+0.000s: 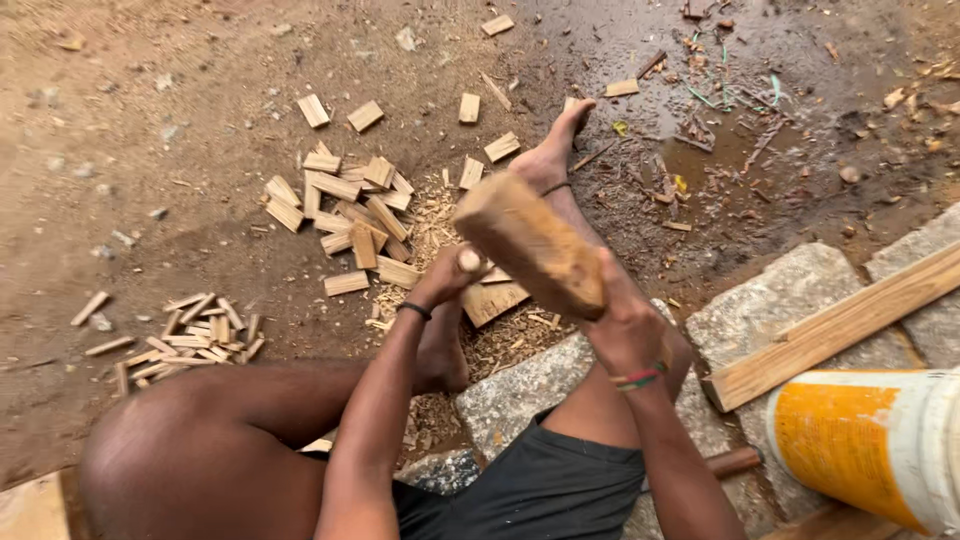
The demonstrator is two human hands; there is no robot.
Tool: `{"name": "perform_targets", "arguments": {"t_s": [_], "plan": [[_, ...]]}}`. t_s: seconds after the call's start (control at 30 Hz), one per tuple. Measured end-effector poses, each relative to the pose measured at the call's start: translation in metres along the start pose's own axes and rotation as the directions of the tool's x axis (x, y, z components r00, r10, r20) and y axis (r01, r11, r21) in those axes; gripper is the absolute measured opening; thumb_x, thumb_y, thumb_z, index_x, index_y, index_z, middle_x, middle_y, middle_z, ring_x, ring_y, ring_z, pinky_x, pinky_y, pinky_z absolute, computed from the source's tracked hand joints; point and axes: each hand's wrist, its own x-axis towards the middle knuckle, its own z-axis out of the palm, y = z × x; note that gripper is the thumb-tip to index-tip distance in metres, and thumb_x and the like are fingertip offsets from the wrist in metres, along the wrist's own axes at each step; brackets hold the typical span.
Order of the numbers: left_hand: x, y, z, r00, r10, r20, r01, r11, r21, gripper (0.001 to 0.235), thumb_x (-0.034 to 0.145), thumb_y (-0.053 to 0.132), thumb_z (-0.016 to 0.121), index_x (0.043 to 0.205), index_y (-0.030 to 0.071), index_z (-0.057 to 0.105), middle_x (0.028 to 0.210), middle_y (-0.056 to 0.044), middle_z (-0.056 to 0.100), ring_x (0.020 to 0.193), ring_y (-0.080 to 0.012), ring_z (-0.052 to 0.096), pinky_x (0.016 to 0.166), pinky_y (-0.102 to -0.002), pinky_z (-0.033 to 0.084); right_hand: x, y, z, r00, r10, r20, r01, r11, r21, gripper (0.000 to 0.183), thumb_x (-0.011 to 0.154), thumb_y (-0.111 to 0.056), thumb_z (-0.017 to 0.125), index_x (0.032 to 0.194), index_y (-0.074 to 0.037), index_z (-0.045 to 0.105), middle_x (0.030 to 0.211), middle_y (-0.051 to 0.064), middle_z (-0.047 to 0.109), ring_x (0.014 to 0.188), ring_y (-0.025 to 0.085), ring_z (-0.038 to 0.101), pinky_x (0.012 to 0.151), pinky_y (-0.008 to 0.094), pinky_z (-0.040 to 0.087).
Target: The person sits on the ground and uses a wooden mallet to strike a chisel, carving a small wooden block. They repeatedly adjust the chisel and strike it to shape the wood, creating wood shavings.
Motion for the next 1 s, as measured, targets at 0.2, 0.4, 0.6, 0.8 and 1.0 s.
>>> {"name": "perform_targets", "arguments": {"t_s": [0.2,0.4,0.6,0.8,1.0], "plan": [[-0.006,-0.003,0.010,0.997,-0.062,0.040,0.069,0.972,-0.225,0.025,0.085,0.029,0.078,0.097,0.010,0.069,0.088,-0.002,0.075,0.088,-0.0144,0.072,0.080,-0.032,0.060,-0.044,0.021,-0.041,0.940,0.338,-0.044,-0.335,0.940,0.072,0.113,0.067,-0.029,0.095,0.162,-0.017,0.035,0.105,0.024,0.074,0.093,0.042,0.073,0.077,0.050,0.059],[-0.005,0.005,0.009,0.989,0.055,-0.139,-0.091,0.961,-0.262,0.026,0.087,0.024,0.086,0.091,0.009,0.066,0.086,-0.002,0.069,0.082,-0.0119,0.066,0.076,-0.029,0.058,-0.164,0.072,-0.025,0.900,0.368,-0.232,-0.263,0.885,0.383,0.093,0.070,-0.016,0.097,0.147,0.007,0.049,0.126,0.026,0.069,0.109,0.039,0.069,0.089,0.049,0.056],[0.000,0.084,-0.006,0.930,0.185,-0.317,-0.253,0.949,-0.189,0.027,0.086,0.024,0.086,0.088,0.009,0.064,0.084,0.000,0.067,0.078,-0.0108,0.063,0.069,-0.028,0.055,-0.260,0.129,0.018,0.520,0.803,0.293,-0.605,0.103,0.790,0.045,0.080,-0.004,0.079,0.118,0.004,0.056,0.075,0.012,0.063,0.052,0.020,0.058,0.044,0.037,0.047],[-0.025,0.120,-0.003,0.897,0.255,-0.360,-0.325,0.934,-0.148,0.026,0.089,0.024,0.086,0.086,0.009,0.065,0.082,0.000,0.068,0.076,-0.0107,0.065,0.068,-0.028,0.055,-0.299,0.168,0.037,0.697,0.716,0.033,-0.599,0.557,0.575,0.056,0.090,-0.024,0.085,0.127,0.007,0.055,0.097,0.015,0.065,0.078,0.033,0.068,0.069,0.047,0.055],[-0.037,0.118,-0.012,0.859,0.311,-0.406,-0.356,0.934,-0.036,0.023,0.087,0.023,0.085,0.085,0.008,0.067,0.081,-0.001,0.071,0.075,-0.0107,0.066,0.067,-0.027,0.054,-0.297,0.140,0.020,0.516,0.849,0.115,-0.796,0.525,-0.302,0.086,0.085,-0.054,0.076,0.159,-0.023,0.046,0.093,0.024,0.077,0.085,0.046,0.073,0.073,0.053,0.058]]}}
